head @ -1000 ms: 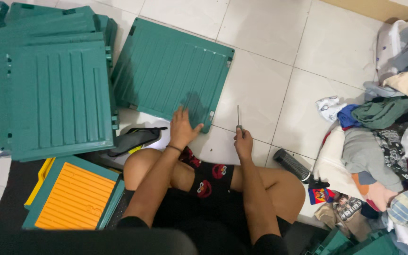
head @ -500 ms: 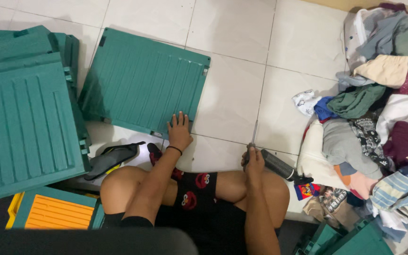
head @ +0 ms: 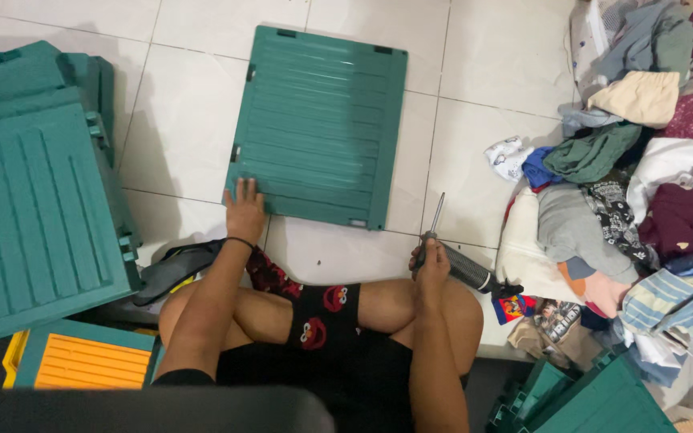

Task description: The person sits on the floor and uses a screwdriver to unscrew and detach side panels from green plastic folding storage crates, stacking the removed panels aside. They then lay a panel flat and wipe its ridged surface with a yellow cloth.

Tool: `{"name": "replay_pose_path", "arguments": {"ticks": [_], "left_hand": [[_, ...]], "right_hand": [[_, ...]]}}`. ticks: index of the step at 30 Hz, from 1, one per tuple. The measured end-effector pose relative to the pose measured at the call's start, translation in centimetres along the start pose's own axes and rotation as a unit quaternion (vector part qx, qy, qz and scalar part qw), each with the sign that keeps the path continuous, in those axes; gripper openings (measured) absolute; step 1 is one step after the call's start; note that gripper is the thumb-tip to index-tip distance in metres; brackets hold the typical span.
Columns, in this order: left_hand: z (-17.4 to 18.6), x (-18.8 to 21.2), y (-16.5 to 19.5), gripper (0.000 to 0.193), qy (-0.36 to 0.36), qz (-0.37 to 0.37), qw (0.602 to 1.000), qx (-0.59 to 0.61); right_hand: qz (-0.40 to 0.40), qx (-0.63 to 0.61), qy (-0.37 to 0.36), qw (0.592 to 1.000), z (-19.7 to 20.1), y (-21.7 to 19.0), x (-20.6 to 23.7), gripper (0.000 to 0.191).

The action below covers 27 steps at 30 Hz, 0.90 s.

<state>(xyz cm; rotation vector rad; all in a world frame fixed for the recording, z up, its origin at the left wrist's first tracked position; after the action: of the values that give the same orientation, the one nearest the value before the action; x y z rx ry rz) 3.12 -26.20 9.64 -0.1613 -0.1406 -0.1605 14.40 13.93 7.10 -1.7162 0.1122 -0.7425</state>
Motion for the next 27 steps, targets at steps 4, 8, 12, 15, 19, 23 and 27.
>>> {"name": "replay_pose_path", "arguments": {"ticks": [4, 8, 12, 15, 19, 23, 27], "left_hand": [[0.3, -0.7, 1.9, 0.049, 0.016, 0.050, 0.999, 0.015], [1.4, 0.9, 10.9, 0.084, -0.021, 0.009, 0.971, 0.240], [1.7, 2.9, 19.2, 0.107, -0.136, 0.002, 0.950, 0.281], [1.3, 2.4, 21.1, 0.101, -0.071, -0.005, 0.968, 0.239], [-0.8, 1.5, 19.6, 0.093, -0.032, -0.055, 0.977, 0.203], [-1.2, 0.5, 13.9, 0.074, 0.001, -0.110, 0.981, 0.158], [-1.3, 0.8, 8.3, 0.066, -0.086, -0.122, 0.978, 0.148]], "right_hand": [[-0.007, -0.031, -0.019, 0.999, -0.5, -0.5, 0.5, 0.027], [0.017, -0.012, -0.046, 0.999, -1.6, 0.7, -1.6, 0.028], [0.008, -0.021, -0.043, 0.999, -1.5, 2.6, -3.7, 0.029], [0.013, -0.007, -0.033, 0.999, -0.6, 2.8, -4.1, 0.030], [0.006, -0.011, -0.019, 1.000, 0.5, 2.1, -3.9, 0.031], [-0.001, -0.015, -0.031, 0.999, 0.6, 1.9, -3.9, 0.031], [0.034, -0.004, -0.047, 0.998, 0.8, 1.9, -4.1, 0.028]]}}
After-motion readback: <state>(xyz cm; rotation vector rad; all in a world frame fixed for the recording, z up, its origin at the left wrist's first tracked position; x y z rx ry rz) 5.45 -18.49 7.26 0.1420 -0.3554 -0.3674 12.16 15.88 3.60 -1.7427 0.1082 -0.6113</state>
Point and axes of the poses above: each hand's wrist, its own x-axis away from the middle knuckle, its own z-axis out of the back of the hand, y = z × x, the point moved 4 cm from there along -x, towards the middle knuckle, and after that the axes turned 2 degrees about -y, right-handed, at the moved point
